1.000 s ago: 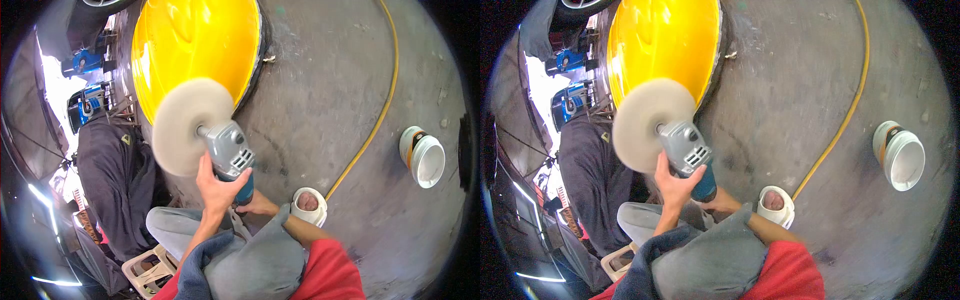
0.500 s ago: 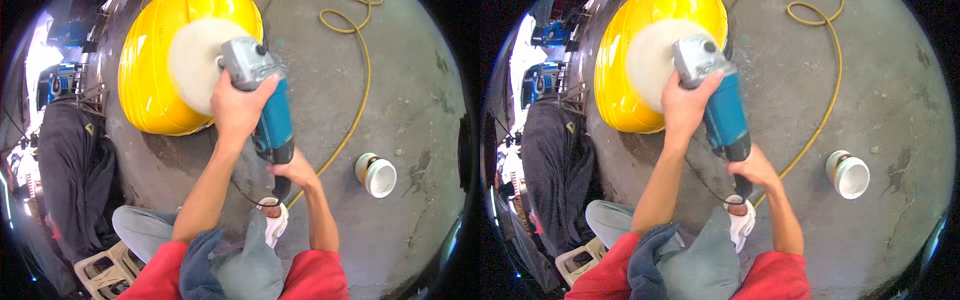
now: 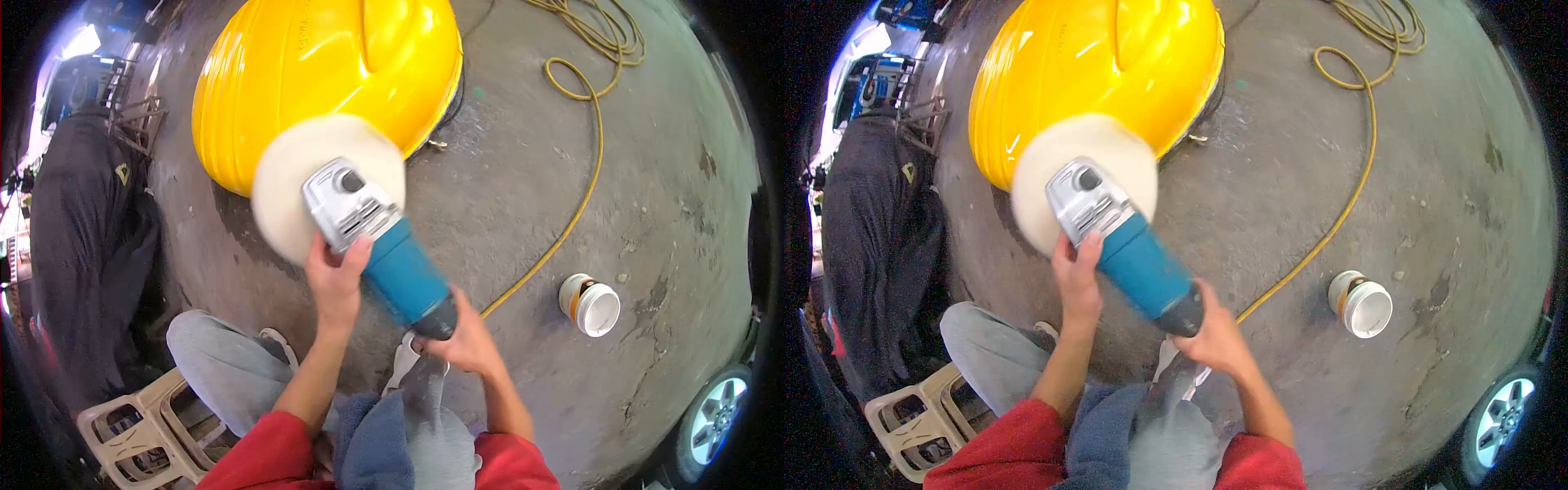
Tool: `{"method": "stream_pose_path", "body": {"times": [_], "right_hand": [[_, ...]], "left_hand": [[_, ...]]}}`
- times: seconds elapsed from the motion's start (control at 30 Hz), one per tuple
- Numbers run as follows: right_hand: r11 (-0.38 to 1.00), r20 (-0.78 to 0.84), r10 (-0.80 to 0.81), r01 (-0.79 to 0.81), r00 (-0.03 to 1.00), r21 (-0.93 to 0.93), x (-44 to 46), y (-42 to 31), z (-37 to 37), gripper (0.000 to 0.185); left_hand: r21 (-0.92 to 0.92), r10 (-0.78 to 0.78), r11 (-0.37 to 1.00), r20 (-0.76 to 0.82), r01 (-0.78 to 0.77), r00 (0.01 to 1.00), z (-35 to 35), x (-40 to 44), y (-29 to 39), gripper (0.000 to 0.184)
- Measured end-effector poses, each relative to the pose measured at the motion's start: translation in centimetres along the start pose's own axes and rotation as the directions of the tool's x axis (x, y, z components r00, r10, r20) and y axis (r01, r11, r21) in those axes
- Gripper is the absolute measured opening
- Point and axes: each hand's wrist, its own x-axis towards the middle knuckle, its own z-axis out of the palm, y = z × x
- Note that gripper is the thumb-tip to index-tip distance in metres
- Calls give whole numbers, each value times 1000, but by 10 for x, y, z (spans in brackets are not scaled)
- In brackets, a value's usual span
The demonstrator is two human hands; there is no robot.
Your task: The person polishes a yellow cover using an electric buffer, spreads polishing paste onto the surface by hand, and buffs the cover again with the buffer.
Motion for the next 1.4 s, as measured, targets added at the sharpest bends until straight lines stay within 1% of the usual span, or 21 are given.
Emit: {"method": "stream_pose_path", "body": {"times": [0.1,0.17,0.2,0.3,0.4,0.47,0.53,0.57,0.63,0.7,0.77,0.83,0.9,0.97,1.0,1.03,1.1,1.13,1.17,1.3,1.4], "right_hand": [[997,-54,10,-14,999,-74,6,-28,-56,86],[995,-132,24,-36,991,-88,12,-40,-89,82],[994,-127,28,-42,992,-104,13,-43,-103,82],[983,-154,90,-113,984,-148,15,-56,-125,78],[971,-150,109,-137,983,-194,4,-74,-118,76],[960,-55,101,-112,993,-255,-3,-68,-105,82],[946,-18,112,-112,994,-305,-5,-65,-86,83],[948,27,169,-156,985,-277,-5,-67,-77,85],[946,76,231,-205,970,-252,-10,-62,-66,87],[961,19,135,-126,991,-247,-10,-55,-65,84],[965,-40,62,-70,997,-254,-5,-53,-80,80],[969,-107,0,-26,994,-247,-1,-48,-101,76],[974,-115,211,-219,971,-55,8,-50,-124,70],[968,-143,251,-251,957,17,14,-63,-132,69],[970,-155,235,-241,960,-25,15,-62,-133,69],[969,-163,240,-248,957,-25,11,-64,-128,69],[955,-210,218,-252,953,-155,5,-71,-110,71],[968,-128,185,-203,974,-148,3,-65,-101,76],[981,-112,132,-146,985,-125,0,-61,-86,81],[981,-37,141,-145,989,-129,-15,-56,-33,83],[979,17,186,-183,982,-90,-7,-71,-14,83]], "left_hand": [[-140,-60,988,51,67,997,46,16,7,42],[-138,-25,990,107,39,994,81,36,7,44],[-44,-12,999,103,16,995,97,42,14,49],[-78,-52,995,127,62,991,123,51,22,48],[-89,-113,989,54,118,992,105,35,29,46],[-281,-220,936,-1,211,976,80,15,22,47],[-256,-228,944,-55,207,972,50,-1,16,49],[-230,-237,951,-115,207,965,38,-9,15,51],[-222,-236,952,-107,209,966,27,-16,19,51],[-239,-203,954,-73,180,976,34,-6,20,51],[-363,-237,904,14,226,971,61,3,21,52],[-202,-134,968,77,147,988,91,23,20,52],[-119,-98,987,99,110,990,118,42,25,50],[-110,-18,993,94,28,995,134,53,25,49],[-159,-23,986,111,40,994,134,54,25,50],[-163,-28,986,119,47,993,129,51,25,50],[-180,-80,979,82,93,993,109,42,26,50],[-257,-83,961,68,98,994,98,36,21,48],[-215,-122,967,67,134,990,79,27,18,47],[-288,-193,940,-8,183,981,17,0,24,49],[-254,-200,948,-15,190,980,-6,5,40,51]]}}
